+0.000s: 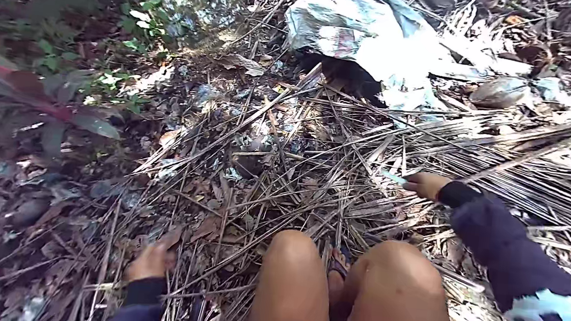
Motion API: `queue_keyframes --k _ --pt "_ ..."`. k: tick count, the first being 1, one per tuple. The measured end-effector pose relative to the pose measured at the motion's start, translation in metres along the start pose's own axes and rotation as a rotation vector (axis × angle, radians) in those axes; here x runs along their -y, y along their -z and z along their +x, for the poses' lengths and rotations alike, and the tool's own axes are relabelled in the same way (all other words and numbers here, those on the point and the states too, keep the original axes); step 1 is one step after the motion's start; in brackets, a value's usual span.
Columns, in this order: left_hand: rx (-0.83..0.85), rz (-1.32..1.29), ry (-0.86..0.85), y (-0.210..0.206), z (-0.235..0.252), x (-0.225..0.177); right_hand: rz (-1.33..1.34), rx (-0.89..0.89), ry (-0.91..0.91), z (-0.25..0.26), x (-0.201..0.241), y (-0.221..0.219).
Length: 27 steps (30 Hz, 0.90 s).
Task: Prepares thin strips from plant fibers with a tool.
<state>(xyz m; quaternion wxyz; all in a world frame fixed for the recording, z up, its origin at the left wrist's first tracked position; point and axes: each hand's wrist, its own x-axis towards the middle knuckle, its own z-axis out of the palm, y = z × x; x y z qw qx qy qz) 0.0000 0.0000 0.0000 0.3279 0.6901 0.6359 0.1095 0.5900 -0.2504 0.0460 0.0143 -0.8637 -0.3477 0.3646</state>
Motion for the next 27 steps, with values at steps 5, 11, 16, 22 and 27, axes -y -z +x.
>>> queue_keyframes --k 5,11,16,22,27 --pt "0.200 -0.332 -0.377 -0.073 -0.047 -0.144 0.562 0.051 0.540 -0.087 0.159 -0.059" --pt "0.142 -0.431 -0.703 -0.088 -0.078 -0.189 0.883 0.424 0.717 -0.113 0.201 -0.099" --pt "-0.039 -0.347 -0.861 -0.095 -0.080 -0.188 0.973 0.373 0.722 -0.113 0.200 -0.101" --pt "-0.009 -0.294 -0.951 -0.097 -0.084 -0.181 1.140 -0.082 0.714 -0.097 0.181 -0.062" --pt "0.013 -0.305 -0.886 -0.096 -0.082 -0.191 0.976 0.225 0.704 -0.115 0.189 -0.092"
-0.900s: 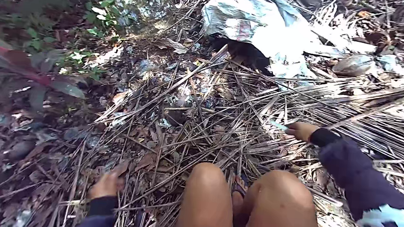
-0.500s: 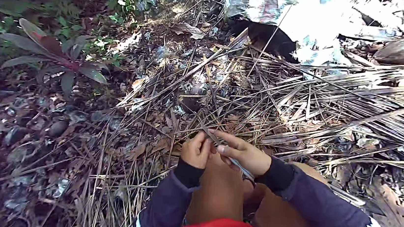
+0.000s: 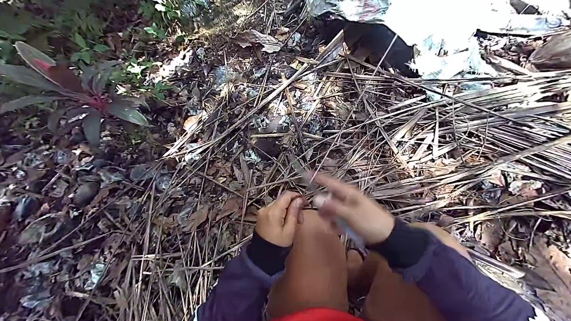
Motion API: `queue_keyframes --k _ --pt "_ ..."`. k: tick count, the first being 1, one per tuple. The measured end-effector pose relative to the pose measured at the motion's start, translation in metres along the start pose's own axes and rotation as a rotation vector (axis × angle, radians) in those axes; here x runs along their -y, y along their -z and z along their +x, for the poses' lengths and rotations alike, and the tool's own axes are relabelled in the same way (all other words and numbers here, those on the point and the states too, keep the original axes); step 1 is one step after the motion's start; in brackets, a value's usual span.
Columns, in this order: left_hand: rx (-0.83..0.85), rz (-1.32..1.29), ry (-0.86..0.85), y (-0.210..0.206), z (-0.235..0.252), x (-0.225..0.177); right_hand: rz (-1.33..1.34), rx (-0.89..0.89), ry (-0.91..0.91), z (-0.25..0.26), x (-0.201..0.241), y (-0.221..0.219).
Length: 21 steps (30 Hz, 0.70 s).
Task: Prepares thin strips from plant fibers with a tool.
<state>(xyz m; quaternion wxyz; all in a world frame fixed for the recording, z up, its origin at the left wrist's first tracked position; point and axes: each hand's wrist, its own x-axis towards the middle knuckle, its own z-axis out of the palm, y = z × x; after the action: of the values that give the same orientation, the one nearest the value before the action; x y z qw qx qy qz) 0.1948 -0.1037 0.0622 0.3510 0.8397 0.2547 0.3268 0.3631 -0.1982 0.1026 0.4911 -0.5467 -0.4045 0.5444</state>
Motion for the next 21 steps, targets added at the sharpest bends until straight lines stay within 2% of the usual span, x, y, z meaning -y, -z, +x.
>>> queue_keyframes --k 1,2,7,11,13,15,17,19,21 --pt "-0.013 0.019 -0.005 0.001 0.002 0.001 -0.010 0.073 -0.030 0.000 -0.003 -0.007" --pt "-0.016 0.028 -0.024 0.002 0.001 0.003 -0.002 0.073 -0.030 0.000 -0.001 -0.006" --pt "0.037 0.018 -0.122 0.023 -0.032 0.030 0.076 -0.211 0.217 0.004 0.034 0.069" --pt "0.082 0.067 -0.150 0.048 -0.068 0.071 0.099 -0.541 0.385 -0.008 0.067 0.137" --pt "0.088 0.096 -0.143 0.049 -0.076 0.084 0.213 -0.600 0.425 -0.013 0.075 0.150" --pt "0.069 0.113 -0.140 0.041 -0.068 0.078 0.231 -0.534 0.390 -0.012 0.071 0.127" --pt "0.042 0.126 -0.142 0.028 -0.046 0.057 0.202 -0.321 0.280 -0.005 0.046 0.075" --pt "0.000 0.148 -0.154 0.015 -0.021 0.031 0.148 -0.072 0.060 -0.003 0.016 0.017" --pt "-0.058 0.168 -0.167 0.006 -0.005 0.012 0.112 0.099 -0.056 -0.005 0.004 -0.018"
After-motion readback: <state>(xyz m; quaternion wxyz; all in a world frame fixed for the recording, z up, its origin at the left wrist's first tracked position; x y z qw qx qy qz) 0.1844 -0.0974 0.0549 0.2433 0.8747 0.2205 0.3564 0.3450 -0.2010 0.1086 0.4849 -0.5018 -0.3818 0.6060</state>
